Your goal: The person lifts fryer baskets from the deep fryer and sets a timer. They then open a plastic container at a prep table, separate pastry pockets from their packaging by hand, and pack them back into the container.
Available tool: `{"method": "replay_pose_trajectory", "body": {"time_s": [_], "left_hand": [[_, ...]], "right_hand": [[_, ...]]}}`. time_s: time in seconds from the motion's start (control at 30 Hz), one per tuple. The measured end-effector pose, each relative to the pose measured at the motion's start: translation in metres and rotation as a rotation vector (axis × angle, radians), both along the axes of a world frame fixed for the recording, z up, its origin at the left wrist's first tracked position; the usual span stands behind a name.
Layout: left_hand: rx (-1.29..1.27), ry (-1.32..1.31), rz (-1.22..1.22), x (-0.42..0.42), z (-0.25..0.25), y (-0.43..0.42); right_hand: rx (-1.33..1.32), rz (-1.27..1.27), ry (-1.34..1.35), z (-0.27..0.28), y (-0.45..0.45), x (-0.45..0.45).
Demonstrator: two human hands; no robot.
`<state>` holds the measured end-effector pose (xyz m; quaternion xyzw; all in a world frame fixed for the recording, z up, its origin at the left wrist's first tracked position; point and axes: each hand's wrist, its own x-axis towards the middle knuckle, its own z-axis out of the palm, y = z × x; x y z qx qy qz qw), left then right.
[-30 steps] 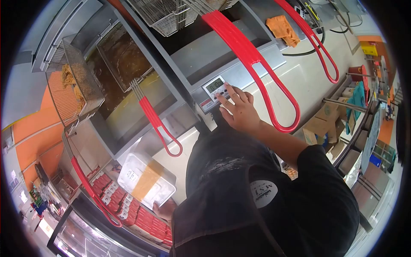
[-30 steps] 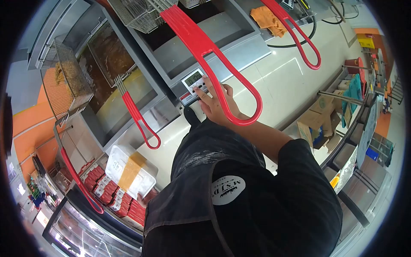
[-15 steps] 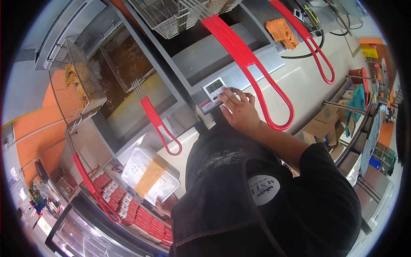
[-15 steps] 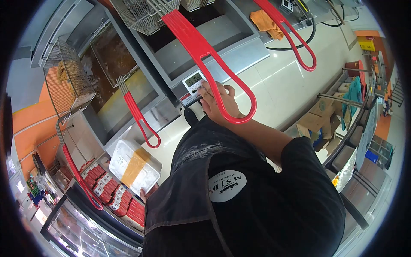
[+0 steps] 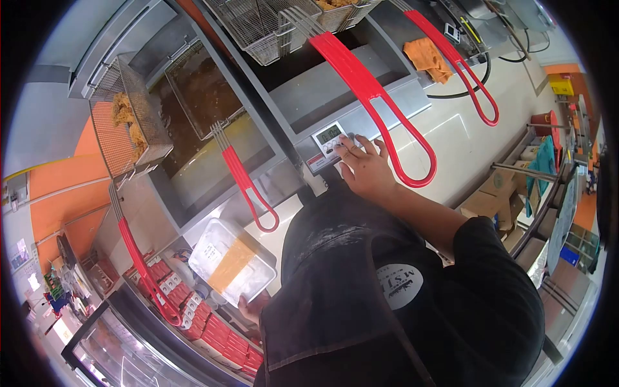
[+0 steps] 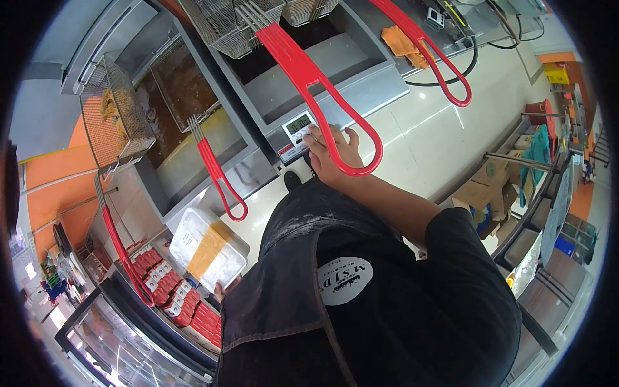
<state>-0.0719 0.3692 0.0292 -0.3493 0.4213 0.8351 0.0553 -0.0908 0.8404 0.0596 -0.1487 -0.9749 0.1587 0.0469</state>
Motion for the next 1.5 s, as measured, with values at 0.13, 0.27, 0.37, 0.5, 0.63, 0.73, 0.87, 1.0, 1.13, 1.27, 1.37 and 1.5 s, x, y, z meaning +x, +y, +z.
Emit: {"method": "replay_pose_trajectory", "body": {"time_s": [0.13, 0.27, 0.37, 0.5, 0.63, 0.73, 0.87, 1.0, 1.13, 1.27, 1.37, 1.5], "left_hand": [[0.034, 0.002, -0.007, 0.004, -0.003, -0.009], [0.065, 0.033, -0.022, 0.007, -0.010, -0.013], [0.139, 0.048, -0.021, 0.009, -0.016, -0.020], [0.311, 0.004, -0.006, 0.014, -0.031, -0.034], [0.184, -0.064, 0.007, 0.022, -0.049, -0.059], [0.147, -0.147, 0.024, 0.031, -0.071, -0.088], [0.014, -0.124, 0.069, 0.031, -0.063, -0.076], [-0.154, -0.064, 0.127, 0.021, -0.017, -0.008], [-0.062, -0.135, 0.041, 0.019, -0.009, -0.010], [0.022, -0.095, 0.010, 0.028, -0.053, -0.055], [-0.032, -0.070, 0.021, 0.027, -0.050, -0.050], [-0.113, -0.095, 0.130, 0.021, -0.022, -0.014]], "right_hand": [[-0.003, 0.006, 0.010, -0.008, -0.002, 0.003], [-0.017, 0.004, 0.020, -0.014, 0.000, 0.004], [-0.039, 0.013, 0.062, -0.023, 0.003, 0.005], [-0.086, 0.061, 0.104, -0.019, 0.012, 0.005], [0.009, 0.079, 0.043, -0.011, 0.011, 0.004], [0.016, 0.066, -0.007, -0.015, 0.008, 0.004], [-0.009, 0.047, -0.037, -0.017, 0.007, 0.004], [-0.043, 0.072, 0.055, -0.029, 0.012, 0.005], [-0.014, 0.113, 0.131, -0.026, 0.018, 0.008], [0.019, 0.065, 0.121, -0.039, 0.020, 0.014], [0.059, 0.049, 0.083, -0.045, 0.021, 0.016], [0.070, 0.034, -0.017, -0.030, 0.016, 0.016]]}}
